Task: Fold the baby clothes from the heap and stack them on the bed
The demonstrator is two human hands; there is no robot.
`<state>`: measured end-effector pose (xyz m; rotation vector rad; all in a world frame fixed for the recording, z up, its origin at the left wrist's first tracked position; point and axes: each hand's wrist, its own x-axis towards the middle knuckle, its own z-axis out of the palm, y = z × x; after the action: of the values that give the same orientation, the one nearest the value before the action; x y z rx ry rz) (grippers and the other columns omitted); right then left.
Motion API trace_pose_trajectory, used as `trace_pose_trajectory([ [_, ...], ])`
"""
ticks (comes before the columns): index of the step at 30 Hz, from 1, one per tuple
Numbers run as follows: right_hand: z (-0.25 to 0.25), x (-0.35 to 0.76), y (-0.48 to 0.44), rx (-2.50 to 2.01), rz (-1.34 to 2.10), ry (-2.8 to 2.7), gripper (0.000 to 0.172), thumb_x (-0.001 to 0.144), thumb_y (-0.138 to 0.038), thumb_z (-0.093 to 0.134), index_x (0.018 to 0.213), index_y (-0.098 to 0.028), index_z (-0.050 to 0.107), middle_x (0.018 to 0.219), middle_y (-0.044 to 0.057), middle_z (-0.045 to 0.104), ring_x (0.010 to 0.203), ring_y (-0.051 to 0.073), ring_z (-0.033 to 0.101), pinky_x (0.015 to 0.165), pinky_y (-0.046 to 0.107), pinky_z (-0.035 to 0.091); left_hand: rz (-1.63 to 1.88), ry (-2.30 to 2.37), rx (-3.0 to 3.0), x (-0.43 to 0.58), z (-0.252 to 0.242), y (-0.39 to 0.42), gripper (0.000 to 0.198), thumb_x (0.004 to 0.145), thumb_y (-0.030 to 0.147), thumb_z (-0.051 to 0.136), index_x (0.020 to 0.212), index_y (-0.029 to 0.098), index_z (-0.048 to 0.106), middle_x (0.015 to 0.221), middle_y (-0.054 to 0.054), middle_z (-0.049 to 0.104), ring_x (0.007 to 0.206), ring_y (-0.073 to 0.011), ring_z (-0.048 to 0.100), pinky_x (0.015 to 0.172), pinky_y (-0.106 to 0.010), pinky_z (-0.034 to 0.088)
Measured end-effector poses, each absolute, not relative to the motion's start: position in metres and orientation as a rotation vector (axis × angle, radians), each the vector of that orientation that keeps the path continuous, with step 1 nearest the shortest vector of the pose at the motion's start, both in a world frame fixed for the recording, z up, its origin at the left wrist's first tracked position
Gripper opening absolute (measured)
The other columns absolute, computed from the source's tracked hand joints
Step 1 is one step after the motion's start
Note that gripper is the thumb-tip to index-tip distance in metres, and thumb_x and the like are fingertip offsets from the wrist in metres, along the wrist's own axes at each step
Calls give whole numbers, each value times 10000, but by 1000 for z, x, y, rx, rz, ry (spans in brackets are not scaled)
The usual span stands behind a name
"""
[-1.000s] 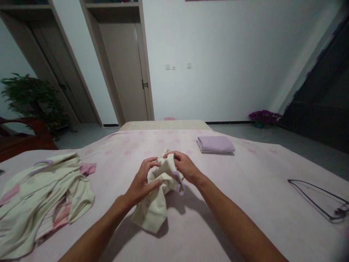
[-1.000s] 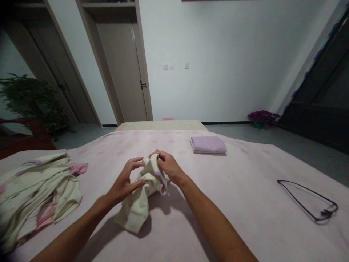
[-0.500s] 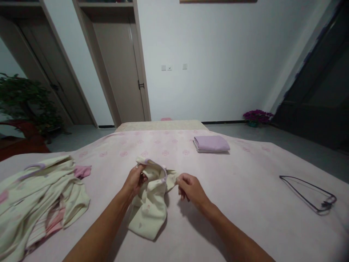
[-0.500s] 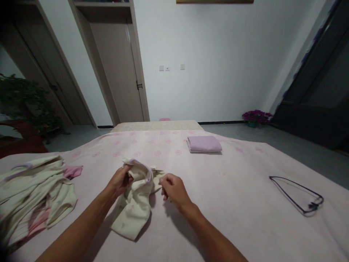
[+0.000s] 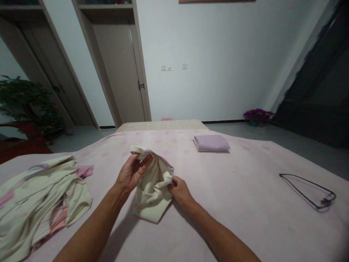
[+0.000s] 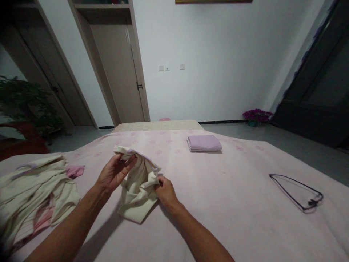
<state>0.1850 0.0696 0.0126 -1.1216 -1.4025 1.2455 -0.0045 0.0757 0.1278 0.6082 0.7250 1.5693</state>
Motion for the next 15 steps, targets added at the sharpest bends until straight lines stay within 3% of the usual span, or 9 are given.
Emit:
trace_pose_trajectory([
  [3, 49, 220, 82, -1042, 1354, -1175, 262, 727, -376, 658, 870, -159, 693, 768, 28, 694, 664, 165, 594, 604, 258, 465, 1653, 868, 869, -35, 140, 75, 251, 785, 304, 748, 935, 183, 587, 813, 6, 691, 651, -122, 656, 608, -242, 576],
  [6, 104, 256, 85, -941, 1389, -1107, 200, 671, -290, 630, 818, -158, 662, 665, -2, 638, 559, 125, 535, 499, 212, 390, 1805, 1209, 1303, -60, 155, 62, 336, 724, 409, 793, 866, 194, 576, 615, 74, 537, 497, -68, 454, 431, -170, 368],
  [11, 188, 288, 86, -828, 1475, -1268, 305, 675, -229, 628, 973, -175, 660, 815, 40, 693, 653, 169, 616, 609, 284, 497, 1846, 1737, 1725, -73, 199, 26, 250, 734, 464, 734, 761, 260, 591, 625, 24, 536, 553, -141, 455, 422, -232, 348],
  [15, 197, 293, 111, -772, 1569, -1359, 365, 693, -224, 650, 1052, -161, 657, 865, 66, 710, 740, 209, 660, 700, 352, 530, 1641, 1740, 1645, -86, 209, 42, 265, 726, 480, 733, 800, 239, 651, 639, 11, 603, 533, -164, 501, 423, -239, 366],
])
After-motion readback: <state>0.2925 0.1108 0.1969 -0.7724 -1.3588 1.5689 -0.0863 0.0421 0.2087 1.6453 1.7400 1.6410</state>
